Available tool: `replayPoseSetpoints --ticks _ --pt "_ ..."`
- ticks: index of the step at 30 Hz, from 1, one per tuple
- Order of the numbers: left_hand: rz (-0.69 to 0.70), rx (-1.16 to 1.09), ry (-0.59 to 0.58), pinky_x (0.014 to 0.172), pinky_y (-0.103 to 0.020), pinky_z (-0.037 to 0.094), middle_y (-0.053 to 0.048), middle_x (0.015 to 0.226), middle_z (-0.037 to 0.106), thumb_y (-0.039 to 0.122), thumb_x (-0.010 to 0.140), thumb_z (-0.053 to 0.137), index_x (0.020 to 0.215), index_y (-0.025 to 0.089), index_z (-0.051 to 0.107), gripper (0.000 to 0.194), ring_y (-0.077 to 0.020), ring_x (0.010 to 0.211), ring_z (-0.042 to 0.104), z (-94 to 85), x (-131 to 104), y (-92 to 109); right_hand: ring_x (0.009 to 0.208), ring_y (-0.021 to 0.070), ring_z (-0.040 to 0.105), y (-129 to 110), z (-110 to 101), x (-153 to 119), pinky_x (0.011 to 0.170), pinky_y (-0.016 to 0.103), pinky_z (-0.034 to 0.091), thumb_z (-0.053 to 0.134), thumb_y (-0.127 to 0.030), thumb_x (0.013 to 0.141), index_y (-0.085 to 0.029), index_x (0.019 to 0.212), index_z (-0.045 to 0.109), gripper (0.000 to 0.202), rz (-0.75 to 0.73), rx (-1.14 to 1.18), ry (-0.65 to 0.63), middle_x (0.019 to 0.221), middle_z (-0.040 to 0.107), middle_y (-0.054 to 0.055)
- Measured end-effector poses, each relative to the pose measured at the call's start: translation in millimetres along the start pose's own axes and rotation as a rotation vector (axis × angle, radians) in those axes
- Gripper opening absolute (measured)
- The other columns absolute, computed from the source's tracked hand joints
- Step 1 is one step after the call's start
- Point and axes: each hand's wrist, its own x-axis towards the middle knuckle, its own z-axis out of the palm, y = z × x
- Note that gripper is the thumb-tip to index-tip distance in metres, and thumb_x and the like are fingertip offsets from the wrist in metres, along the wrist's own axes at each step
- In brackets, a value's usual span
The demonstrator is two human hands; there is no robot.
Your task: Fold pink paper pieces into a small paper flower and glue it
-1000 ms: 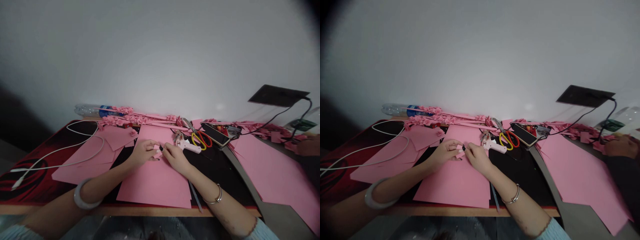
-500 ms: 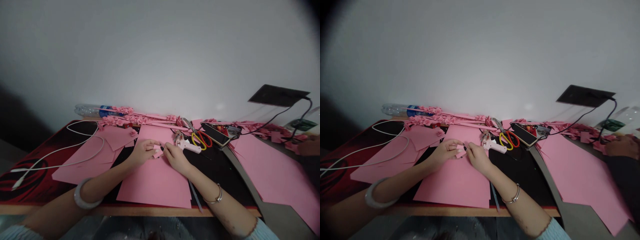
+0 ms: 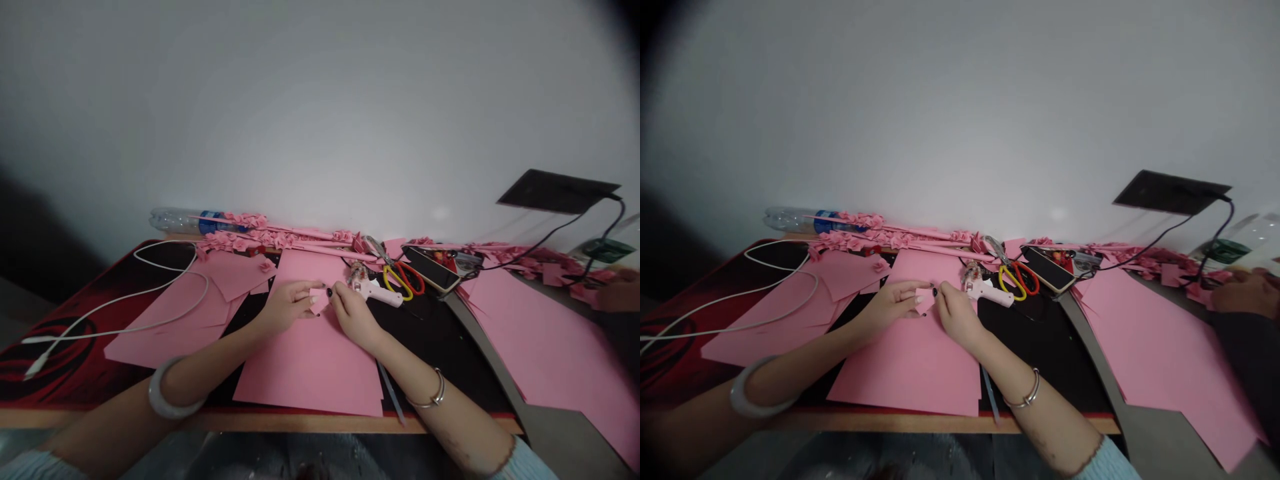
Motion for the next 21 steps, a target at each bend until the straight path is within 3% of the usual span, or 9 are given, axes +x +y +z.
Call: replayPoseSetpoints --ticks 5,10,15,21 --pt "-0.064 0.051 -0.021 0.066 -0.028 0.052 -0.005 0.077 0.067 0.032 0.070 0.062 0.094 0.013 0.062 0.030 -0.0158 0.070 0.064 0.1 2 -7 0.054 0.0120 0.036 3 -1 0 0.053 0.025 0.028 0.032 -0.019 0.087 -0.020 0.067 0.035 0.020 0.004 0.038 0.043 0.058 0.037 -0.003" --pt "-0.021 0.130 -0.034 0.054 -0.022 0.049 -0.005 0.072 0.067 0.039 0.070 0.062 0.080 0.014 0.062 0.027 -0.0165 0.066 0.065 -1.3 4 -9 0.056 0.0119 0.041 2 -2 1 0.055 0.024 0.033 0.036 -0.023 0.087 -0.020 0.075 0.042 0.014 0.041 0.150 0.079 0.062 0.044 -0.003" --pt "-0.050 0.047 0.031 0.070 -0.028 0.051 -0.007 0.080 0.068 0.040 0.069 0.063 0.084 0.013 0.063 0.031 -0.0175 0.076 0.065 -0.7 2 -1 0.064 0.0118 0.047 -1 -2 0 0.055 0.023 0.037 0.047 -0.024 0.082 -0.019 0.089 0.047 0.008 0.048 0.237 0.145 0.082 0.052 0.002" --pt "-0.072 -0.007 0.042 0.075 -0.031 0.050 -0.009 0.086 0.068 0.040 0.066 0.067 0.082 0.013 0.064 0.032 -0.0198 0.081 0.065 -0.1 0 1 0.078 0.0154 0.050 -3 -4 0 0.062 0.026 0.040 0.053 -0.019 0.078 -0.018 0.080 0.054 0.003 -0.030 0.212 0.152 0.090 0.054 0.006"
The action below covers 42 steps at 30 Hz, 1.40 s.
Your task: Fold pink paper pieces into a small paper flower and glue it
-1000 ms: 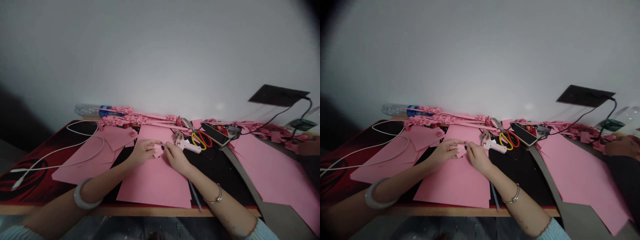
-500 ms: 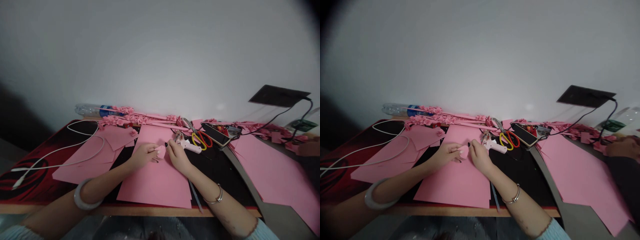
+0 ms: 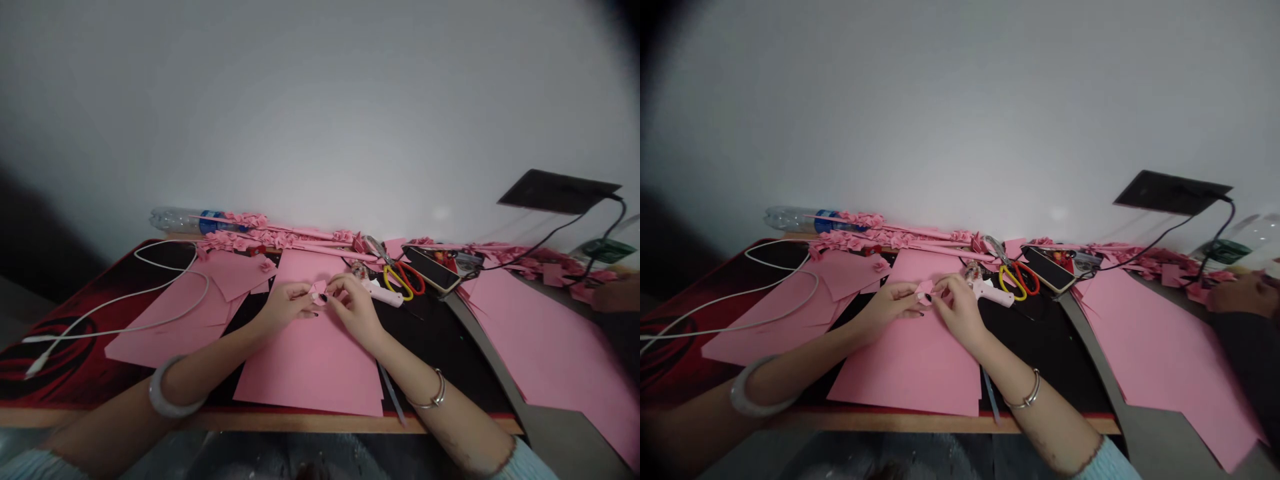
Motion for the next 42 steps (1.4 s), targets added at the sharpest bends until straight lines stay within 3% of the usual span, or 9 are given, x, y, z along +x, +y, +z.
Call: replayPoseSetpoints --ticks 10,16,22,42 --pt "0.086 0.082 -0.020 0.062 -0.025 0.049 -0.009 0.083 0.069 0.042 0.069 0.063 0.082 0.014 0.064 0.031 -0.0196 0.078 0.065 -4.6 3.5 -5.6 0.078 0.0156 0.051 4.0 0.7 0.2 0.062 0.026 0.041 0.056 -0.020 0.076 -0.019 0.076 0.055 0.002 0.033 0.022 0.012 0.086 0.056 0.005" --pt "0.007 0.007 -0.009 0.074 -0.030 0.049 -0.007 0.083 0.069 0.035 0.067 0.066 0.081 0.014 0.065 0.025 -0.0184 0.078 0.065 -0.6 1.3 -1.8 0.079 0.0154 0.051 5.8 1.7 -0.6 0.062 0.026 0.040 0.055 -0.019 0.077 -0.019 0.065 0.046 0.015 0.029 0.023 0.030 0.086 0.054 0.004" --pt "-0.008 -0.015 -0.017 0.074 -0.030 0.049 -0.007 0.082 0.069 0.028 0.071 0.063 0.080 0.012 0.065 0.018 -0.0209 0.078 0.065 0.2 0.1 -0.7 0.078 0.0149 0.051 5.2 1.3 -1.5 0.061 0.026 0.040 0.054 -0.016 0.077 -0.018 0.064 0.044 0.016 0.015 0.025 0.040 0.088 0.052 0.004" --pt "0.012 0.029 -0.041 0.075 -0.032 0.050 -0.009 0.089 0.068 0.038 0.071 0.063 0.086 0.012 0.062 0.030 -0.0215 0.083 0.065 -1.0 0.7 -2.0 0.079 0.0154 0.050 3.8 -0.5 -0.3 0.065 0.027 0.039 0.047 -0.012 0.080 -0.018 0.075 0.051 0.009 -0.014 0.011 0.080 0.085 0.054 0.005"
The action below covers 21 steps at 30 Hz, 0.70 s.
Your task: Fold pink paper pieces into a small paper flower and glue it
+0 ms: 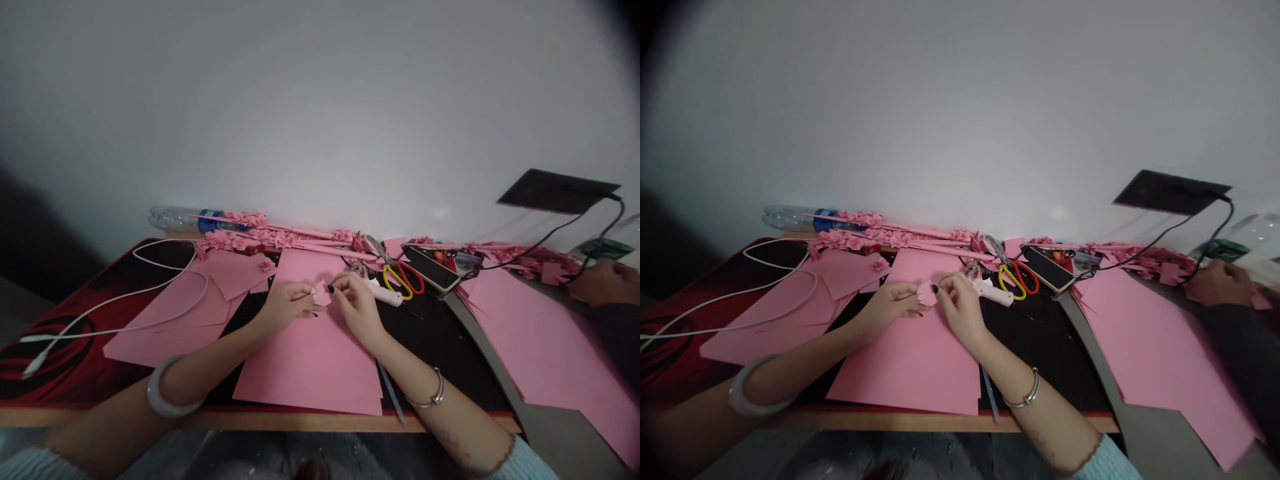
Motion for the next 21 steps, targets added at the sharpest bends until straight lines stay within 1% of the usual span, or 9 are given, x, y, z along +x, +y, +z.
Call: replayPoseSetpoints --ticks 7,13,21 --pt "-0.010 0.014 0.016 0.074 -0.032 0.050 -0.008 0.084 0.069 0.036 0.069 0.065 0.083 0.013 0.063 0.027 -0.0201 0.081 0.066 0.8 0.6 0.2 0.078 0.0152 0.051 1.3 1.2 0.1 0.062 0.026 0.040 0.053 -0.015 0.077 -0.018 0.075 0.052 0.004 0.016 0.020 -0.012 0.088 0.054 0.005" --pt "-0.012 0.015 0.004 0.073 -0.030 0.051 -0.007 0.084 0.069 0.034 0.068 0.066 0.082 0.013 0.063 0.025 -0.0188 0.079 0.066 0.7 1.2 -0.7 0.080 0.0154 0.052 4.8 2.0 0.3 0.062 0.027 0.041 0.055 -0.014 0.076 -0.018 0.070 0.051 0.008 0.030 0.015 -0.012 0.089 0.054 0.005" --pt "-0.006 0.020 0.016 0.074 -0.031 0.050 -0.009 0.086 0.069 0.037 0.068 0.066 0.084 0.013 0.064 0.029 -0.0196 0.079 0.065 1.7 0.3 0.2 0.078 0.0154 0.051 1.6 1.3 -1.0 0.063 0.027 0.042 0.055 -0.014 0.077 -0.018 0.069 0.051 0.009 -0.012 -0.018 -0.014 0.087 0.052 0.005"
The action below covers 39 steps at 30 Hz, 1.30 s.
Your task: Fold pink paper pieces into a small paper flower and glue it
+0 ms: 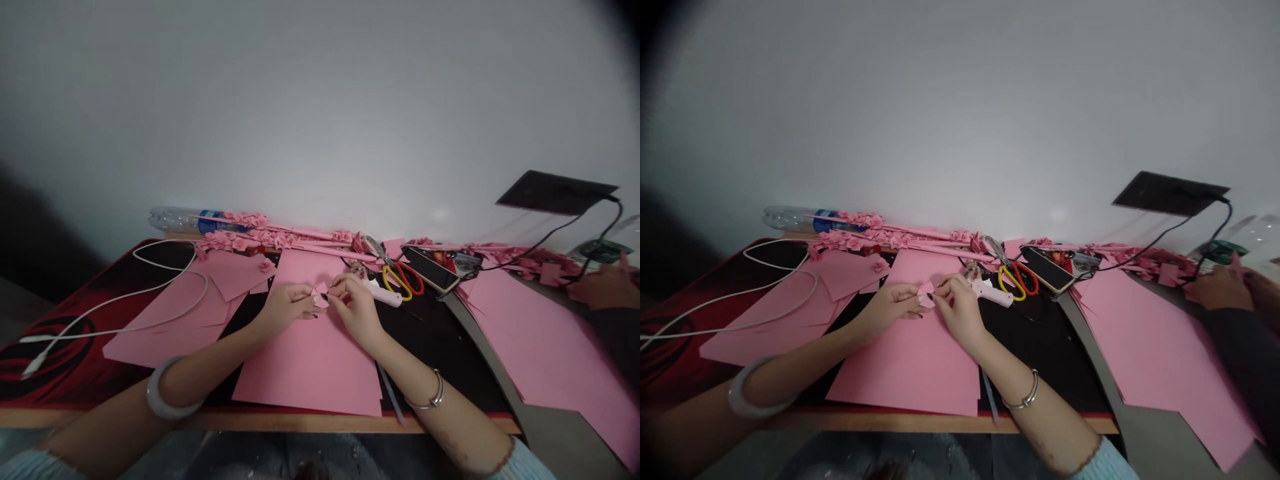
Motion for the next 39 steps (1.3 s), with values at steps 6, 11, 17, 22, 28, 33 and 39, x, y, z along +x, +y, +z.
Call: replayPoseSetpoints --ticks 6,11,17,22,28,33,39 --pt "-0.005 -0.007 0.011 0.077 -0.032 0.050 -0.007 0.083 0.069 0.038 0.067 0.066 0.080 0.014 0.063 0.027 -0.0203 0.082 0.065 -2.1 0.5 -0.9 0.081 0.0155 0.052 -4.8 0.1 0.2 0.065 0.028 0.043 0.055 -0.013 0.076 -0.018 0.068 0.052 0.010 -0.009 0.006 -0.051 0.088 0.052 0.005" --pt "-0.016 -0.017 0.025 0.077 -0.031 0.049 -0.008 0.085 0.068 0.038 0.070 0.063 0.081 0.014 0.062 0.027 -0.0207 0.083 0.065 -3.2 0.1 -0.4 0.086 0.0162 0.052 -6.3 -0.3 -1.0 0.069 0.028 0.043 0.055 -0.012 0.075 -0.018 0.069 0.055 0.008 0.004 -0.003 -0.082 0.094 0.051 0.006" --pt "0.001 -0.027 0.009 0.078 -0.033 0.049 -0.006 0.085 0.068 0.037 0.072 0.061 0.083 0.014 0.063 0.025 -0.0193 0.081 0.064 -4.8 0.6 -1.8 0.092 0.0177 0.051 -4.9 0.2 -1.4 0.072 0.030 0.043 0.056 -0.010 0.073 -0.018 0.070 0.056 0.008 0.016 -0.020 -0.104 0.101 0.050 0.007" --pt "0.015 -0.005 0.008 0.077 -0.031 0.048 -0.004 0.082 0.068 0.033 0.069 0.064 0.084 0.015 0.064 0.023 -0.0214 0.085 0.062 -6.0 1.1 -3.8 0.095 0.0182 0.051 -3.5 0.6 -1.0 0.072 0.030 0.043 0.056 -0.010 0.072 -0.018 0.069 0.056 0.009 0.012 -0.008 -0.112 0.102 0.051 0.007" --pt "0.032 -0.001 0.007 0.075 -0.032 0.049 -0.004 0.077 0.067 0.033 0.067 0.066 0.081 0.016 0.064 0.022 -0.0219 0.083 0.062 -8.2 3.4 -8.0 0.094 0.0170 0.052 -4.2 0.2 -0.3 0.074 0.029 0.043 0.057 -0.009 0.072 -0.018 0.069 0.056 0.010 0.027 -0.001 -0.143 0.103 0.051 0.006" --pt "0.026 0.008 -0.002 0.075 -0.030 0.049 -0.003 0.074 0.065 0.031 0.068 0.065 0.080 0.014 0.063 0.021 -0.0183 0.079 0.062 -8.8 4.8 -9.5 0.094 0.0173 0.053 -4.3 -0.1 0.1 0.073 0.029 0.043 0.057 -0.010 0.073 -0.018 0.069 0.057 0.009 0.025 0.009 -0.149 0.102 0.053 0.007" --pt "0.018 0.002 0.023 0.074 -0.029 0.050 -0.001 0.075 0.065 0.029 0.067 0.065 0.081 0.015 0.063 0.020 -0.0174 0.078 0.062 -8.4 5.0 -8.1 0.091 0.0179 0.053 -6.6 0.6 -0.2 0.070 0.029 0.043 0.057 -0.014 0.074 -0.018 0.070 0.059 0.005 0.017 0.014 -0.150 0.098 0.055 0.007"
